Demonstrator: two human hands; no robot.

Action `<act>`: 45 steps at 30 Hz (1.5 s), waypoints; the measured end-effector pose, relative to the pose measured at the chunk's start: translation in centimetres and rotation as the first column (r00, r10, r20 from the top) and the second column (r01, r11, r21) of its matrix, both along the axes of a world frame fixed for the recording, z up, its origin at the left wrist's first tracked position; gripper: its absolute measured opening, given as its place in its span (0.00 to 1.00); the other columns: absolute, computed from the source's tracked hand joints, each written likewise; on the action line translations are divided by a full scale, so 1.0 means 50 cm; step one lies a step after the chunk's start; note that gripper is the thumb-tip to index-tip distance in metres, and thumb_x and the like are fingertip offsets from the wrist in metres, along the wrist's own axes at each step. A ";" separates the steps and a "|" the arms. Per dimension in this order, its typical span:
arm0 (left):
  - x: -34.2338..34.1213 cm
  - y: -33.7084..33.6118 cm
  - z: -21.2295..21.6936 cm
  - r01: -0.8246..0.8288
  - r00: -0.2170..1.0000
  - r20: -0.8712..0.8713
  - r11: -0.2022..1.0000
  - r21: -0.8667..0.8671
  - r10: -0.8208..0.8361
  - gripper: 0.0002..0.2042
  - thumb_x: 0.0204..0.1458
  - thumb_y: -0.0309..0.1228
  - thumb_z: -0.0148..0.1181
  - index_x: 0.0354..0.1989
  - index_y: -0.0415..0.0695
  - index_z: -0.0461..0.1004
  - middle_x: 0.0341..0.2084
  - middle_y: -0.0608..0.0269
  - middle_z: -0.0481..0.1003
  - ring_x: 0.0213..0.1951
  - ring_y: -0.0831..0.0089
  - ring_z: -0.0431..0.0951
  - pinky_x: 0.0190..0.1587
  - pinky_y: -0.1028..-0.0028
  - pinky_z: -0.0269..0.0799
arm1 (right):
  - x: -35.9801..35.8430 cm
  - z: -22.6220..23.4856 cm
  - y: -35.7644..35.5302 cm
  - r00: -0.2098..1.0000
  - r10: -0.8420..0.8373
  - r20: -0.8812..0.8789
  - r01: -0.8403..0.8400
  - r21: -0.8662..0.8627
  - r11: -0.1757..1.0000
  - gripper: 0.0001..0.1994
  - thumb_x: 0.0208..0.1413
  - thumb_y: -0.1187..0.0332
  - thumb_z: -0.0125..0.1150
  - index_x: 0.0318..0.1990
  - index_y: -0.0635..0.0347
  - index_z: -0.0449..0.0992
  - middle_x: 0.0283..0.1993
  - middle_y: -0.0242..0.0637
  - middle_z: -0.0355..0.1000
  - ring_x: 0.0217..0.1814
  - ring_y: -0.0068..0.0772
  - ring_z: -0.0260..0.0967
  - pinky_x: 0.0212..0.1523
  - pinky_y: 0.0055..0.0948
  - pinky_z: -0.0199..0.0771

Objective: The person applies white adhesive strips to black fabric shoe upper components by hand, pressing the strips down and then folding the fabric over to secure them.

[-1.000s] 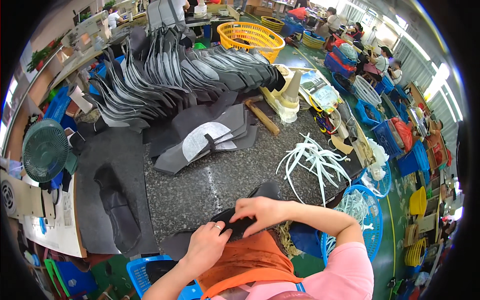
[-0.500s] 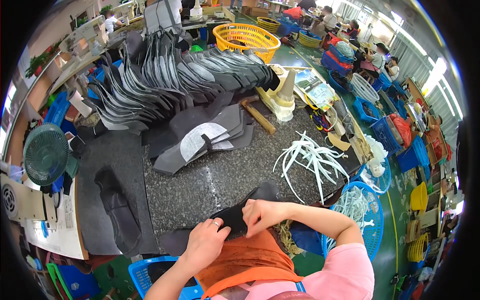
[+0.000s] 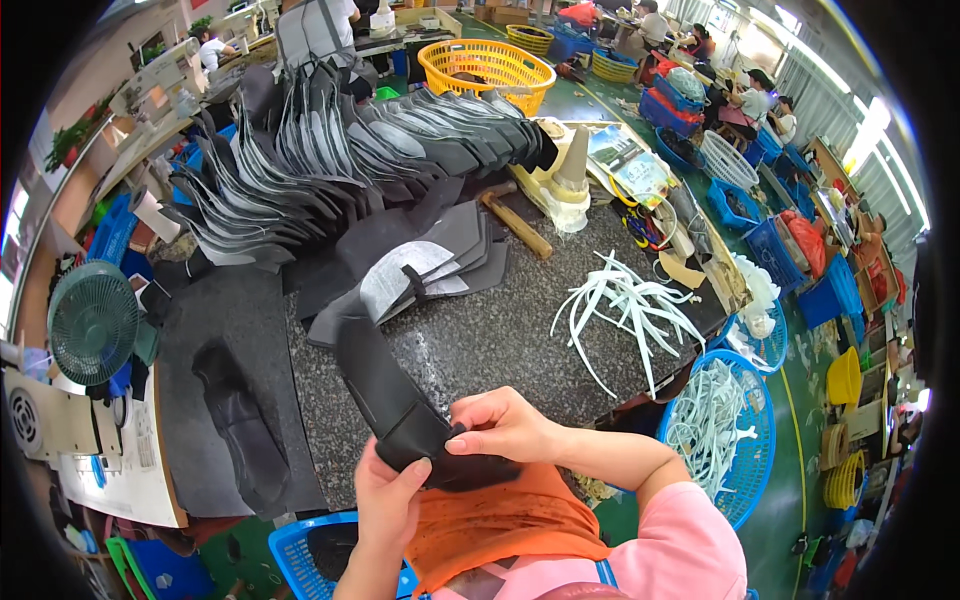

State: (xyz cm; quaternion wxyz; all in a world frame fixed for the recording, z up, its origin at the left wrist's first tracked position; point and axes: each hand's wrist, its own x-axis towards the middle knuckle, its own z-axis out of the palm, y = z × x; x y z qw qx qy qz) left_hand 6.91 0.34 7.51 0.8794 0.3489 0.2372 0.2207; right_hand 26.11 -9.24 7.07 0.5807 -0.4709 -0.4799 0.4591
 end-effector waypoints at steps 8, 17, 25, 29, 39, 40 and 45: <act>-0.086 0.199 0.048 0.133 0.623 -0.487 0.531 0.837 0.612 0.38 0.43 0.18 0.66 0.68 0.42 0.62 0.55 0.55 0.71 0.54 0.61 0.72 0.58 0.64 0.67 | 0.121 0.014 -0.102 0.302 -0.062 0.951 0.333 -0.045 0.942 0.21 0.55 0.73 0.58 0.58 0.55 0.71 0.55 0.42 0.71 0.45 0.46 0.76 0.45 0.42 0.78; 0.255 0.213 -0.033 0.324 0.884 -0.075 -0.490 0.809 0.462 0.45 0.36 0.32 0.76 0.68 0.52 0.62 0.70 0.43 0.50 0.69 0.39 0.51 0.69 0.48 0.51 | 0.216 -0.061 -0.104 0.018 0.048 0.999 0.518 -0.051 0.854 0.18 0.51 0.76 0.55 0.52 0.58 0.74 0.49 0.37 0.67 0.47 0.41 0.72 0.46 0.38 0.74; 0.293 0.320 -0.022 0.328 0.922 -0.240 -0.283 0.901 0.304 0.41 0.37 0.30 0.75 0.66 0.52 0.65 0.54 0.55 0.72 0.58 0.54 0.70 0.60 0.57 0.61 | 0.233 -0.077 -0.122 -0.049 -0.232 0.972 0.477 0.226 0.850 0.17 0.48 0.79 0.61 0.48 0.57 0.76 0.50 0.39 0.69 0.48 0.43 0.71 0.47 0.39 0.74; 0.217 0.211 0.006 0.262 0.903 -0.055 -0.446 0.856 0.427 0.38 0.35 0.28 0.75 0.61 0.49 0.69 0.53 0.56 0.72 0.56 0.55 0.71 0.59 0.59 0.62 | 0.259 -0.091 -0.120 0.002 -0.311 0.950 0.548 0.259 0.795 0.08 0.50 0.75 0.65 0.39 0.60 0.78 0.40 0.40 0.71 0.42 0.45 0.73 0.43 0.39 0.76; 0.104 0.154 -0.016 0.103 0.886 0.010 -0.217 0.971 0.465 0.35 0.33 0.25 0.73 0.58 0.47 0.74 0.55 0.55 0.72 0.54 0.53 0.70 0.58 0.57 0.62 | 0.238 -0.072 -0.169 0.097 -0.266 0.959 0.709 0.121 0.695 0.20 0.51 0.82 0.56 0.52 0.56 0.76 0.51 0.48 0.66 0.42 0.51 0.73 0.42 0.41 0.75; 0.085 0.125 0.008 0.118 0.864 0.068 -0.333 0.935 0.498 0.37 0.28 0.22 0.70 0.57 0.49 0.75 0.55 0.54 0.72 0.54 0.53 0.70 0.57 0.57 0.62 | 0.230 -0.074 -0.173 0.119 -0.380 0.917 0.686 0.200 0.699 0.19 0.52 0.83 0.55 0.52 0.57 0.77 0.51 0.49 0.66 0.42 0.50 0.73 0.42 0.39 0.75; 0.016 0.007 -0.023 0.442 0.894 -0.384 -0.312 0.841 0.230 0.36 0.28 0.33 0.78 0.54 0.46 0.75 0.58 0.49 0.69 0.58 0.48 0.67 0.59 0.52 0.61 | 0.160 0.027 -0.137 0.570 -0.666 0.482 0.666 0.204 0.718 0.23 0.52 0.86 0.57 0.57 0.60 0.74 0.60 0.38 0.64 0.35 0.17 0.66 0.39 0.18 0.69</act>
